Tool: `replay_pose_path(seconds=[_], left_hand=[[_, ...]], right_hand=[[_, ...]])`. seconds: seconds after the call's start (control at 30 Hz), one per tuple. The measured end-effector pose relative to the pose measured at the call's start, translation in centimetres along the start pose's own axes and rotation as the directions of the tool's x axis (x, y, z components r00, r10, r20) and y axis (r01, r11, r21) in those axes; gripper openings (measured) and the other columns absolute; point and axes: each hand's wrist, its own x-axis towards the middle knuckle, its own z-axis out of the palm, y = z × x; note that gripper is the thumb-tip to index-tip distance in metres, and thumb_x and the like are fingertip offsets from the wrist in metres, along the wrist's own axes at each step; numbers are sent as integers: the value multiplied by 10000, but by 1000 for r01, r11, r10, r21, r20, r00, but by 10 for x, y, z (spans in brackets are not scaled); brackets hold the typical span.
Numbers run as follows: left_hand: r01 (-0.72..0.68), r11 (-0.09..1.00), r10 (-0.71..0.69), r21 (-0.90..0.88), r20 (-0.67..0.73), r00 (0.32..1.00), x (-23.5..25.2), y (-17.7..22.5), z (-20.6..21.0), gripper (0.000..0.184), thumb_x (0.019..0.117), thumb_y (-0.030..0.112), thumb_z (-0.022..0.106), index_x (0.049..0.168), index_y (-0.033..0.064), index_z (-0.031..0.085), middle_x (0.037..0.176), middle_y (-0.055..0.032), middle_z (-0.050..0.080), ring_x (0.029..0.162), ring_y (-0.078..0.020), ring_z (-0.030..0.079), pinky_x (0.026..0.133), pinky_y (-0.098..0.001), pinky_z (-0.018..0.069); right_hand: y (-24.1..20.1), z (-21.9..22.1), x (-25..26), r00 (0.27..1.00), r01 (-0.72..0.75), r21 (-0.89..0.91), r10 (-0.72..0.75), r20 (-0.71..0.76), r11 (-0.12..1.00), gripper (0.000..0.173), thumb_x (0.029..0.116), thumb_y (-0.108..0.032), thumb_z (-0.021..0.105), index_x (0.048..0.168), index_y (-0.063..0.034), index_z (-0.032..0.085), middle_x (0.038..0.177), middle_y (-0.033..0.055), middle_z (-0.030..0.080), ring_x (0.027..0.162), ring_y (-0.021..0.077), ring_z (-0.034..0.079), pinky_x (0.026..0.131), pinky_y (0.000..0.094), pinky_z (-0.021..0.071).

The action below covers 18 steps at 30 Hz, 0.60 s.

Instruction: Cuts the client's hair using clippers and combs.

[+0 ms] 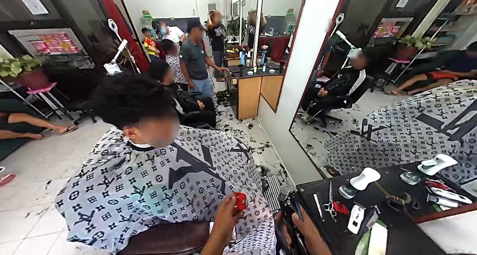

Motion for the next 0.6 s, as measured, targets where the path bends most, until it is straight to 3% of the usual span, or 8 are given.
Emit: replay_pose_path(seconds=[0.1, 0.2, 0.27, 0.33, 0.4, 0.5, 0.6], left_hand=[[-133, 988, 131, 80, 34, 991, -9, 28, -65, 348, 1108, 170, 429, 1368, -1, 583, 1175, -132, 701, 963, -183, 712, 824, -347, 607], [-274, 925, 271, 264, 49, 961, -15, 64, -127, 331, 1083, 177, 510, 1326, -13, 630, 1169, -132, 715, 976, -184, 721, 841, -358, 616], [-360, 853, 363, 378, 66, 929, -17, 92, -159, 327, 1070, 185, 540, 1293, -26, 654, 1147, -134, 725, 967, -173, 724, 856, -357, 616], [-416, 784, 428, 461, 84, 900, -19, 118, -185, 321, 1065, 192, 551, 1269, -21, 677, 1124, -124, 737, 961, -149, 724, 872, -340, 609], [-430, 734, 448, 526, 101, 889, -16, 139, -204, 319, 1063, 215, 556, 1257, 5, 696, 1111, -111, 744, 958, -141, 724, 873, -337, 606], [-434, 729, 449, 529, 107, 887, -11, 159, -224, 314, 1057, 224, 583, 1278, 34, 699, 1142, -108, 742, 987, -158, 725, 891, -371, 604], [-470, 724, 483, 505, 116, 868, -11, 172, -233, 299, 1061, 220, 581, 1271, 50, 707, 1123, -70, 752, 961, -124, 725, 879, -346, 606]], right_hand=[[30, 66, 8, 998, -68, 62, 69, -11, 996, 752, 922, -561, 650, 1400, -51, 372, 1017, 90, 712, 580, 125, 628, 527, 282, 559], [58, 131, 24, 983, -183, 317, 176, 52, 931, 808, 819, -518, 785, 1393, -39, 478, 1007, 122, 706, 817, 251, 725, 656, 420, 635], [63, 173, 36, 968, -250, 327, 238, 76, 911, 834, 773, -487, 843, 1378, -43, 477, 1023, 123, 710, 847, 278, 744, 622, 440, 646], [61, 213, 49, 950, -309, 222, 293, 105, 925, 813, 756, -472, 852, 1323, -58, 443, 1065, 103, 714, 724, 224, 724, 565, 381, 625], [54, 243, 69, 937, -315, 40, 304, 172, 948, 810, 797, -449, 818, 1368, -55, 399, 1077, 97, 724, 646, 184, 693, 567, 346, 608], [38, 280, 100, 921, -280, -202, 322, 220, 938, 739, 873, -361, 695, 1459, -37, 383, 1056, 80, 698, 712, 181, 699, 626, 353, 622], [30, 302, 130, 915, -184, -339, 287, 284, 923, 663, 926, -309, 705, 1449, -26, 412, 1054, 101, 673, 766, 178, 705, 679, 348, 632]])
